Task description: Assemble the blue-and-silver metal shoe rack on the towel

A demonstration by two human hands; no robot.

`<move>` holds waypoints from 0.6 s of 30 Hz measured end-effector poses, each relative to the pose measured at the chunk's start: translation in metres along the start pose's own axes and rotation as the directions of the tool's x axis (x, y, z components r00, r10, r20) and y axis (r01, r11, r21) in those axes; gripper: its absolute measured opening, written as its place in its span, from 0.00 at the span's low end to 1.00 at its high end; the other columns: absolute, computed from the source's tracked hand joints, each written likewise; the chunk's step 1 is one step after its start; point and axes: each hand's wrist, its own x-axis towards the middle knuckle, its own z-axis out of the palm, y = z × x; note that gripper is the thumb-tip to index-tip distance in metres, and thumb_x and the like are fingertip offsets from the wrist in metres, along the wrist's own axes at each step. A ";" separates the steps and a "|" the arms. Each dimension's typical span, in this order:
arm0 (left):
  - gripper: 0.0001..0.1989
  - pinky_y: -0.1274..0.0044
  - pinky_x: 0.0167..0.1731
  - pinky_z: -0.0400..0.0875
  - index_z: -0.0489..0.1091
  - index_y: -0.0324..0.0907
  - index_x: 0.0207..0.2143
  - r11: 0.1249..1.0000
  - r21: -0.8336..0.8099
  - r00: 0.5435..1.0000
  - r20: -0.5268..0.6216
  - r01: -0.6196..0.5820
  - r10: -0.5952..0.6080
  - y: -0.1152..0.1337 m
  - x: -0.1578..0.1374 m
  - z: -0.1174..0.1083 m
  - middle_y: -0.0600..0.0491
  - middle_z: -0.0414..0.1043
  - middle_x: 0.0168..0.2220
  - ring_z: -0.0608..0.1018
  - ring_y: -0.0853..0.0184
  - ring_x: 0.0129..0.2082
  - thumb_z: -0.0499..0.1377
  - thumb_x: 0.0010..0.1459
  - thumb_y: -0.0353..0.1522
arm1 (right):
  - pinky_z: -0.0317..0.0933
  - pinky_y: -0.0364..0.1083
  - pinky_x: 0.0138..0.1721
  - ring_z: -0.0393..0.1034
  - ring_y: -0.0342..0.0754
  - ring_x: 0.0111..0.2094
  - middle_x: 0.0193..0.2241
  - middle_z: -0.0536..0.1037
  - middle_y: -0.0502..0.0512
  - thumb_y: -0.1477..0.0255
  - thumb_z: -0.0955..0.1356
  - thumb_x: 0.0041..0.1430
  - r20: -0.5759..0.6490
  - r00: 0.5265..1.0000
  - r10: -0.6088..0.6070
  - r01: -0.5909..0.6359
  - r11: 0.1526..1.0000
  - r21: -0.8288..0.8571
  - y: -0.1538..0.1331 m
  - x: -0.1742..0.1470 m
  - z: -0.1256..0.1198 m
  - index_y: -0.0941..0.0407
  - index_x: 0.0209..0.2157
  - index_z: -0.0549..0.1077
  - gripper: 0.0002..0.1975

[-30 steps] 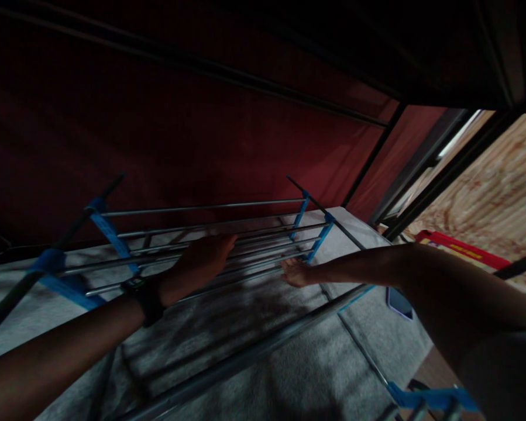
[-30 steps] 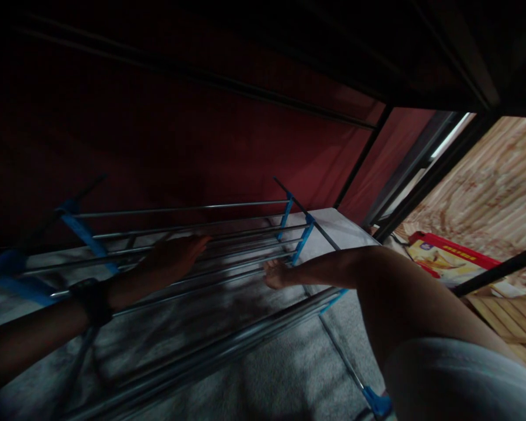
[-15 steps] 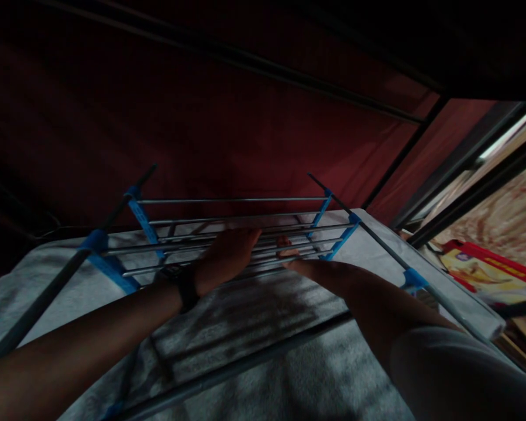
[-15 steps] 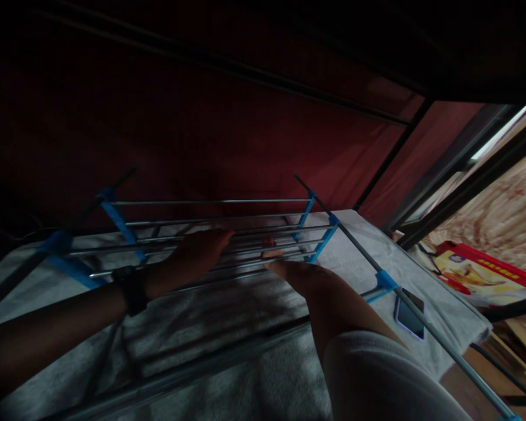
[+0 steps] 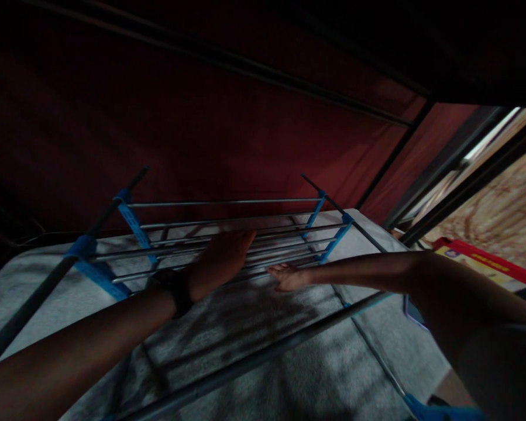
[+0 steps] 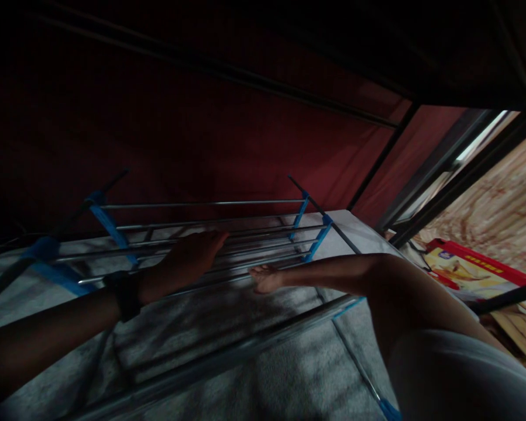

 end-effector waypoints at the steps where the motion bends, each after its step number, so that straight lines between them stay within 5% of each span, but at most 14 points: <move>1: 0.21 0.66 0.48 0.73 0.65 0.39 0.59 1.000 -0.005 1.000 0.006 0.000 0.000 0.000 0.000 0.000 0.44 0.73 0.56 0.77 0.57 0.52 0.47 0.67 0.24 | 0.63 0.43 0.52 0.72 0.51 0.51 0.48 0.79 0.56 0.69 0.69 0.57 0.044 0.999 0.003 -0.003 1.000 0.002 0.002 -0.003 -0.005 0.56 0.42 0.79 0.12; 5: 0.22 0.66 0.50 0.72 0.65 0.38 0.59 0.999 -0.031 1.000 0.026 0.014 -0.014 -0.001 0.000 0.000 0.44 0.71 0.57 0.76 0.56 0.54 0.46 0.65 0.22 | 0.62 0.49 0.54 0.72 0.52 0.48 0.45 0.79 0.57 0.70 0.61 0.65 -0.012 0.998 0.057 -0.057 0.998 -0.036 0.015 -0.028 -0.022 0.56 0.46 0.77 0.15; 8: 0.23 0.66 0.49 0.73 0.65 0.39 0.60 0.999 -0.044 1.000 0.013 0.008 -0.007 -0.003 0.002 0.003 0.44 0.72 0.57 0.77 0.57 0.52 0.46 0.65 0.22 | 0.54 0.57 0.62 0.62 0.59 0.60 0.58 0.70 0.64 0.63 0.58 0.69 -0.143 0.982 0.125 -0.140 0.986 -0.094 0.027 -0.042 -0.021 0.58 0.59 0.68 0.23; 11: 0.23 0.66 0.49 0.73 0.66 0.40 0.59 0.999 -0.047 0.999 0.023 0.026 -0.025 -0.002 0.003 0.002 0.43 0.72 0.56 0.77 0.57 0.52 0.46 0.65 0.23 | 0.49 0.61 0.64 0.54 0.60 0.66 0.65 0.61 0.64 0.57 0.54 0.71 -0.148 0.966 0.210 -0.230 0.965 -0.128 0.035 -0.038 -0.016 0.56 0.66 0.60 0.29; 18: 0.22 0.66 0.52 0.71 0.65 0.40 0.60 0.997 -0.041 0.994 0.086 0.072 -0.068 0.003 0.002 -0.011 0.43 0.72 0.57 0.76 0.57 0.54 0.46 0.67 0.24 | 0.50 0.54 0.65 0.58 0.56 0.65 0.63 0.67 0.60 0.56 0.54 0.71 -0.051 0.993 0.111 -0.116 0.986 -0.120 0.026 -0.025 -0.030 0.54 0.64 0.64 0.28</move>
